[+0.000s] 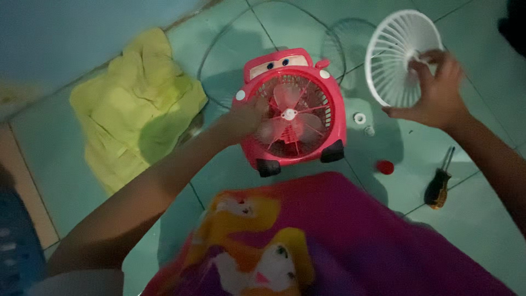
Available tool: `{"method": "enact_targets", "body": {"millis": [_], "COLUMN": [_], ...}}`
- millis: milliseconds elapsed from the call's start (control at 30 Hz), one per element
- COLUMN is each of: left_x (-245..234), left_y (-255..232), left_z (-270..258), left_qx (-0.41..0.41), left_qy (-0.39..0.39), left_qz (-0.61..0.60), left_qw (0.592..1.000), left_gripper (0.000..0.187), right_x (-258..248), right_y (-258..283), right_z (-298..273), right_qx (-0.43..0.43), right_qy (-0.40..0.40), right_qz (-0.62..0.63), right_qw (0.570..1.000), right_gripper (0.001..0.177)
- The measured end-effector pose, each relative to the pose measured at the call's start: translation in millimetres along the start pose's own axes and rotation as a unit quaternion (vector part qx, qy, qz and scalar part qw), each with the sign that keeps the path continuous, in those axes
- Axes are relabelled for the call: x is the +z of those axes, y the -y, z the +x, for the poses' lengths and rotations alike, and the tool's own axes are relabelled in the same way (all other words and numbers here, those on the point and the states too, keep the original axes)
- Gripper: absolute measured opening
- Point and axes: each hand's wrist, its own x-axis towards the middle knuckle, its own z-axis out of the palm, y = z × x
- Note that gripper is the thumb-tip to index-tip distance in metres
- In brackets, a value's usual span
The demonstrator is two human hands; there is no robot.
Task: The person assembles a small pink car-shaped fan on a tiled floor. They attach the white fan blade to the motor, secure it with a red cap, and then use a screwdriver to fasten the red front grille to the fan body.
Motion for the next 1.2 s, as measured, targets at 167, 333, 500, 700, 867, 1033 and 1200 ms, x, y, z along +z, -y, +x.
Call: {"method": "enact_targets", "body": {"millis": [167, 333, 500, 700, 867, 1033, 1200], "left_x": [-27.3, -38.5, -49.7, -51.2, -60.9, -55.6, -38.8], "left_y": [-8.5, -9.0, -17.1, -17.7, 1.8, -1.2, -19.3], "left_z": [-0.1, -11.9, -20.7, -24.0, -9.1, 0.1, 9.7], "left_qx": [0.120, -0.024, -0.016, 0.050, 0.047, 0.048, -0.037], "left_qy": [-0.022, -0.128, -0.203, -0.199, -0.129, -0.023, -0.002], "left_qz": [0.093, -0.061, -0.102, -0.091, -0.004, 0.190, 0.067], "left_qw": [0.988, 0.990, 0.974, 0.974, 0.991, 0.980, 0.997], "left_gripper": [0.022, 0.038, 0.046, 0.041, 0.025, 0.027, 0.043], "right_x": [-37.7, -58.7, -73.6, -66.9, -61.0, -56.9, -55.2], "right_y": [74.1, 155.4, 195.2, 225.1, 226.1, 219.9, 213.3], "right_z": [54.4, 69.7, 75.9, 77.4, 67.6, 63.2, 60.2], "right_qx": [-0.121, -0.201, -0.230, -0.248, -0.266, -0.270, -0.289], "right_qy": [0.006, 0.099, 0.183, 0.237, 0.231, 0.196, 0.155], "right_qz": [0.049, 0.068, 0.106, 0.055, 0.028, 0.006, 0.073], "right_qw": [0.991, 0.972, 0.950, 0.938, 0.936, 0.943, 0.942], "right_gripper": [0.125, 0.122, 0.117, 0.122, 0.125, 0.122, 0.116]}}
